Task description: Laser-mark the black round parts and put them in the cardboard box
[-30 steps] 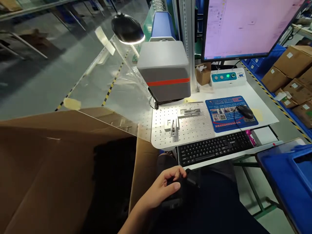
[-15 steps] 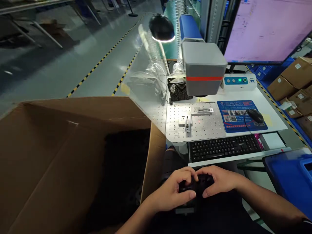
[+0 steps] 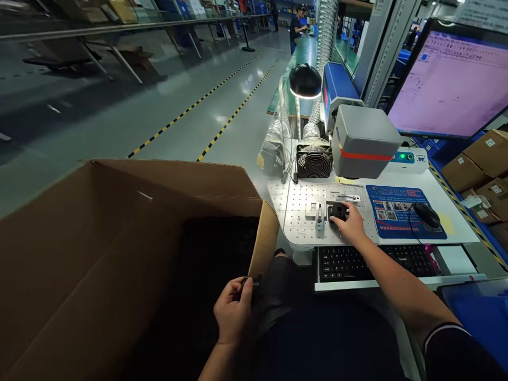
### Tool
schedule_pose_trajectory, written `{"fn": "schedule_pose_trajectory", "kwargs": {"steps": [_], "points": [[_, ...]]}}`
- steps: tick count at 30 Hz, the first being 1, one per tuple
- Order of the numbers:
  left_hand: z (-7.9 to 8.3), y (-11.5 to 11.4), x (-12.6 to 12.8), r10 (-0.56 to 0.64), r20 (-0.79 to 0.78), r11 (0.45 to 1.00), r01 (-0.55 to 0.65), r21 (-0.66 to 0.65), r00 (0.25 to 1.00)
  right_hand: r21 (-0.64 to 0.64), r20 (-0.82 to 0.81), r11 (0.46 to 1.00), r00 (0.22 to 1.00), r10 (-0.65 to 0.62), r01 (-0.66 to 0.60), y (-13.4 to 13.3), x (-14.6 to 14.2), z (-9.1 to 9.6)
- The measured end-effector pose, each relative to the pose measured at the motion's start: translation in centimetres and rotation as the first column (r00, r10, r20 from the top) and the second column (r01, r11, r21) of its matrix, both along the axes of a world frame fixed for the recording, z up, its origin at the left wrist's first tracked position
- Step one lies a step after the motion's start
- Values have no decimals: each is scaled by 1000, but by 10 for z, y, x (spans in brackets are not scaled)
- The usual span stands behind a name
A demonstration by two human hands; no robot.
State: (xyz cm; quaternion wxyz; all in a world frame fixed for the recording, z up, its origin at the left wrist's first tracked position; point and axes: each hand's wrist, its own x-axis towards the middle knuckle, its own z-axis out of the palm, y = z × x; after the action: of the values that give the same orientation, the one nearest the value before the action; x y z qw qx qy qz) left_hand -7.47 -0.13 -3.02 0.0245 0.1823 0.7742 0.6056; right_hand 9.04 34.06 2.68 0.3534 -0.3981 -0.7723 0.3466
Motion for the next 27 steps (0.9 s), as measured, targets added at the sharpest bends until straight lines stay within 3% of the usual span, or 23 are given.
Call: {"fn": "schedule_pose_trajectory", "kwargs": {"steps": [4, 11, 18, 27], "points": [[-1, 1, -2, 6, -12, 1000, -6, -16, 1000, 68, 11, 998, 1000, -9, 9, 14, -16, -12], [-1, 3, -4, 12, -31, 1000, -13, -20, 999, 139, 46, 990, 999, -3, -4, 21, -22, -12], [10, 4, -3, 39, 96, 998, -43, 42, 995, 104, 49, 994, 998, -45, 39, 14, -11, -19], [6, 2, -5, 48, 105, 998, -52, 32, 993, 53, 61, 996, 995, -80, 77, 14, -10, -31]]}}
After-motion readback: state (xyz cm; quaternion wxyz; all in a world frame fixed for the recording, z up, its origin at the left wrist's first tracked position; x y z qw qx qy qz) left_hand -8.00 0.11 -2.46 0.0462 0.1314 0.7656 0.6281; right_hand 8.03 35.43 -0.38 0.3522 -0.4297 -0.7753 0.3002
